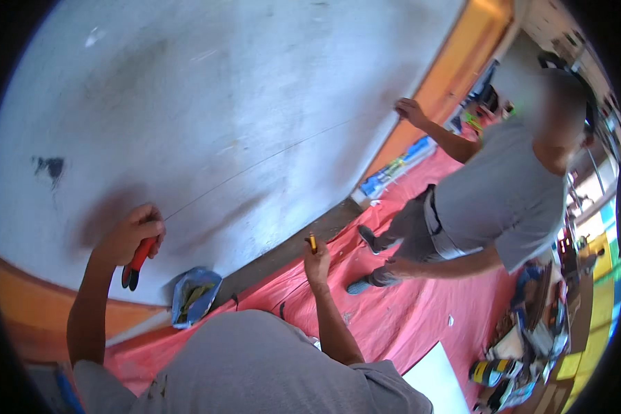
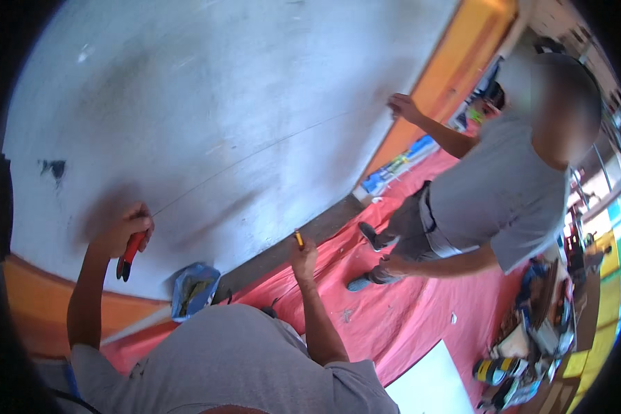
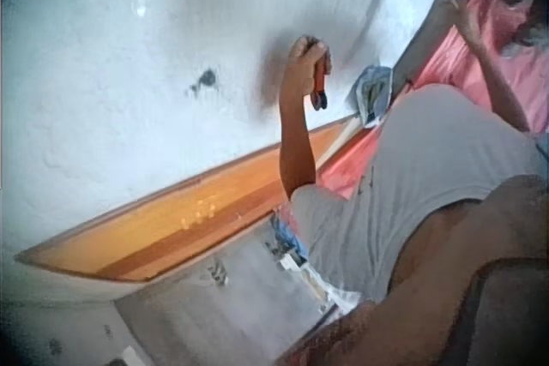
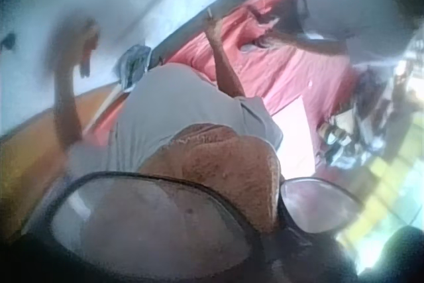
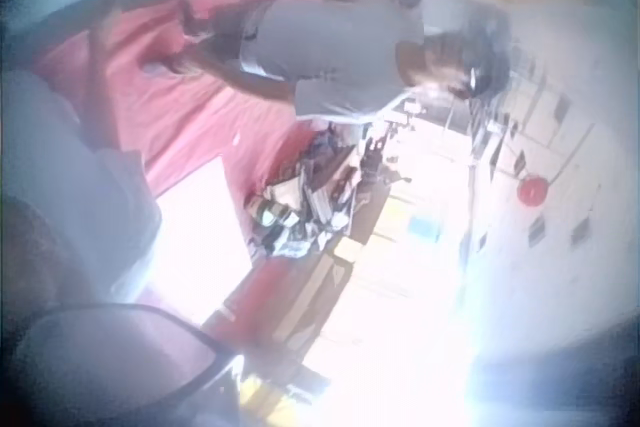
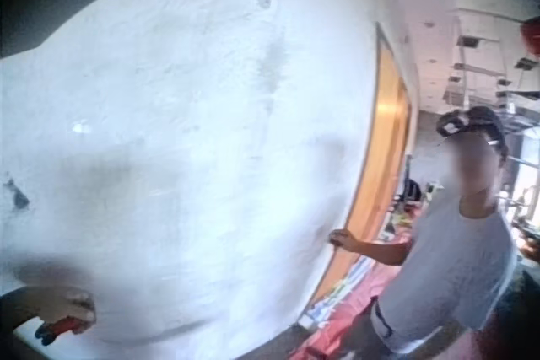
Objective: The person holds a chalk line tool and a pencil, pulling the string across a wall to mark level lines while being assisted by another person.
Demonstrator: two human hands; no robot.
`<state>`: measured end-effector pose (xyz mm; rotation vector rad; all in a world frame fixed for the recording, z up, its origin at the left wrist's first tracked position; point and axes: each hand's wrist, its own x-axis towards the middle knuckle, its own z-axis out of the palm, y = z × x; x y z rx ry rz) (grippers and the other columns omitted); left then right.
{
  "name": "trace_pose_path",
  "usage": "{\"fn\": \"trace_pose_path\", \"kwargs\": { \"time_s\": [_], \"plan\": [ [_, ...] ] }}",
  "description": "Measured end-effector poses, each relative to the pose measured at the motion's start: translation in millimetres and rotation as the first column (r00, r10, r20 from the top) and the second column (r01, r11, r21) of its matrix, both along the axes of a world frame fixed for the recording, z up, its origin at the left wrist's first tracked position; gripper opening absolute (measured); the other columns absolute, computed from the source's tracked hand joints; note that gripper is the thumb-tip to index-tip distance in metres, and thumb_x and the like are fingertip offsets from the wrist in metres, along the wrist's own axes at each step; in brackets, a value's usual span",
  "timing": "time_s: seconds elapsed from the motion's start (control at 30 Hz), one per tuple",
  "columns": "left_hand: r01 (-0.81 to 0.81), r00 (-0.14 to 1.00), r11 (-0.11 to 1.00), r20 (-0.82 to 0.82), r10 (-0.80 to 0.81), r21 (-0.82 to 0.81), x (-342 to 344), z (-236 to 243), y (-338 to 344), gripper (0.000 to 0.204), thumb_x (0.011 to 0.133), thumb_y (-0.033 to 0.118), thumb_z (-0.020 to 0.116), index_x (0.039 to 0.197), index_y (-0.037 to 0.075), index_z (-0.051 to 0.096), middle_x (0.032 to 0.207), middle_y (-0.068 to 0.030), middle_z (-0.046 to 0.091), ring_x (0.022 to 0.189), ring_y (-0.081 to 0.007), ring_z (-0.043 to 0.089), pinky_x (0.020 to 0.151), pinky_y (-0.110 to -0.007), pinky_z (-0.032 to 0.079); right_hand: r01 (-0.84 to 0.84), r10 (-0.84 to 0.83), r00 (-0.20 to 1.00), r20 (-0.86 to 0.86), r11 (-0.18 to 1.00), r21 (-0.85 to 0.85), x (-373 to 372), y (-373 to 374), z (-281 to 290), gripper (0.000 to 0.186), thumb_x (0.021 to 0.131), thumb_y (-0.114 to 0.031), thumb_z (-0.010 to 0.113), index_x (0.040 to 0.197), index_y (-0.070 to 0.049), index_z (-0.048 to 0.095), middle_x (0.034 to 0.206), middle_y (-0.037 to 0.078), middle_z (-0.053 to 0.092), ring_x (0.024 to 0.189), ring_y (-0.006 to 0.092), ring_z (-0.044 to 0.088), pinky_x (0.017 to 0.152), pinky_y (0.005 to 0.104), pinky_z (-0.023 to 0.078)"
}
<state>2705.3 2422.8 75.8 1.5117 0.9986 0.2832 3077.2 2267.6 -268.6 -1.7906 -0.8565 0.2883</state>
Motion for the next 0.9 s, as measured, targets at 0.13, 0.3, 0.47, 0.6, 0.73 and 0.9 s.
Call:
{"fn": "trace_pose_path", "kwargs": {
  "time_s": [0.13, 0.3, 0.47, 0.6, 0.73, 0.9],
  "plan": [
    [0.011, 1.000, 0.994, 0.001, -0.012, 0.109, -48, -13, -1, 0.019, 0.097, 0.022, 0.059, 0.094, 0.004, 0.055, 0.076, -0.0070, 0.059, 0.064, -0.0160, 0.059, 0.059, -0.033, 0.050, -0.117, 0.116, 0.991, -0.068, 0.993, -0.016, -4, -14, 14, 0.021, 0.096, -0.005, 0.056, 0.112, 0.003, 0.066, 0.081, 0.003, 0.065, 0.061, 0.0150, 0.054, 0.052, 0.0313, 0.045],
    [-0.048, 0.997, 0.991, 0.068, 0.040, 0.124, -64, -5, -12, 0.022, 0.098, 0.024, 0.062, 0.097, 0.002, 0.057, 0.080, -0.0063, 0.059, 0.068, -0.0152, 0.059, 0.061, -0.031, 0.049, -0.158, 0.158, 0.984, -0.084, 0.987, 0.017, 7, -10, -2, 0.046, 0.095, -0.014, 0.064, 0.135, 0.008, 0.057, 0.114, 0.024, 0.069, 0.101, 0.0318, 0.068, 0.086, 0.0422, 0.054],
    [-0.242, 0.967, 0.966, 0.105, 0.232, 0.096, -125, -14, -44, 0.024, 0.096, 0.024, 0.064, 0.102, 0.001, 0.057, 0.086, -0.0061, 0.059, 0.070, -0.0142, 0.059, 0.062, -0.029, 0.049, -0.285, 0.295, 0.950, 0.105, 0.953, -0.104, -22, 21, -22, 0.039, 0.097, -0.017, 0.061, 0.125, 0.009, 0.062, 0.102, 0.023, 0.068, 0.090, 0.0342, 0.066, 0.081, 0.0449, 0.052],
    [-0.284, 0.957, 0.951, 0.094, 0.274, 0.122, -160, -15, -59, 0.024, 0.096, 0.024, 0.063, 0.101, 0.001, 0.056, 0.086, -0.0059, 0.059, 0.072, -0.0140, 0.059, 0.062, -0.029, 0.049, -0.389, 0.403, 0.911, 0.084, 0.909, -0.150, -54, 36, -14, 0.034, 0.097, -0.017, 0.062, 0.117, 0.010, 0.065, 0.100, 0.023, 0.068, 0.090, 0.0344, 0.066, 0.080, 0.0448, 0.052],
    [-0.311, 0.951, 0.934, 0.056, 0.306, 0.176, -199, -12, -63, 0.025, 0.095, 0.025, 0.063, 0.100, 0.001, 0.056, 0.085, -0.0060, 0.058, 0.071, -0.0143, 0.059, 0.061, -0.029, 0.048, -0.433, 0.437, 0.898, 0.056, 0.899, -0.069, -98, 53, -7, 0.031, 0.096, -0.017, 0.063, 0.112, 0.009, 0.068, 0.098, 0.021, 0.070, 0.086, 0.0346, 0.067, 0.079, 0.0438, 0.052],
    [-0.166, 0.979, 0.923, -0.056, 0.197, 0.347, -245, -15, -45, 0.020, 0.094, 0.022, 0.062, 0.100, 0.004, 0.057, 0.080, -0.0029, 0.056, 0.068, -0.0122, 0.054, 0.060, -0.029, 0.047, -0.339, 0.346, 0.929, 0.134, 0.938, -0.072, -132, 30, -27, 0.022, 0.093, -0.010, 0.065, 0.110, 0.004, 0.071, 0.098, 0.019, 0.072, 0.087, 0.0294, 0.068, 0.082, 0.0404, 0.054]
  ]
}}
